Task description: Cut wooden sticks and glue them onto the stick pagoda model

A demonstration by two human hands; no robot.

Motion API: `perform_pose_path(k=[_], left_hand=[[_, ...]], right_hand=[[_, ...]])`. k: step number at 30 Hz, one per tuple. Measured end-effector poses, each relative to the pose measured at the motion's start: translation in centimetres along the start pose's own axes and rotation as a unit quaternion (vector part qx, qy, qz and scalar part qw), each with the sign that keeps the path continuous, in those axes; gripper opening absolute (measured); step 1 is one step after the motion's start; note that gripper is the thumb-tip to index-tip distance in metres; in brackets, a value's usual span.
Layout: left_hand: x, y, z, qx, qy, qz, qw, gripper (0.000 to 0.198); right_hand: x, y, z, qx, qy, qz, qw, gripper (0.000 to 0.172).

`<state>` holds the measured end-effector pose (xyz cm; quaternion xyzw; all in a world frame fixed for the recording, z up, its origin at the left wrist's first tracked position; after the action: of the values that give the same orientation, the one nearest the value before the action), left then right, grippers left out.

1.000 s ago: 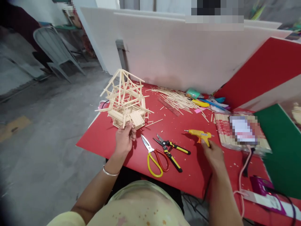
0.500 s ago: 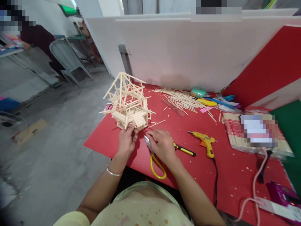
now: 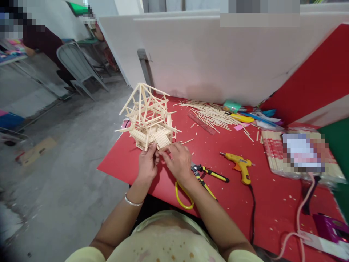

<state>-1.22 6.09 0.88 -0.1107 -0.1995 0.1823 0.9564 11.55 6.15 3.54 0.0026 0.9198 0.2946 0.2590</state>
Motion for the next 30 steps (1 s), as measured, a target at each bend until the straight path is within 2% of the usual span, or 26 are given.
perform_pose_path(k=[16, 30], left_hand=[[0.2, -0.02, -0.28, -0.01, -0.007, 0.007, 1.0, 0.041], [0.15, 0.06, -0.41, -0.008, -0.008, 0.005, 1.0, 0.041]], right_hand=[[0.41, 0.23, 0.54, -0.008, -0.03, 0.015, 0.999, 0.017], [0.38, 0.05, 0.66, -0.004, -0.031, -0.007, 0.999, 0.015]])
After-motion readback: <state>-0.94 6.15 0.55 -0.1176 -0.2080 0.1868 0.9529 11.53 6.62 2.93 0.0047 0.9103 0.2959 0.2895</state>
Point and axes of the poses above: each hand's wrist, its own y-axis towards the middle knuckle, its own x-axis out of the palm, z = x × y, the point moved 3 cm from there along y, towards the middle knuckle, and after that the axes turned 11 degrees about y, right-handed, at the moved point
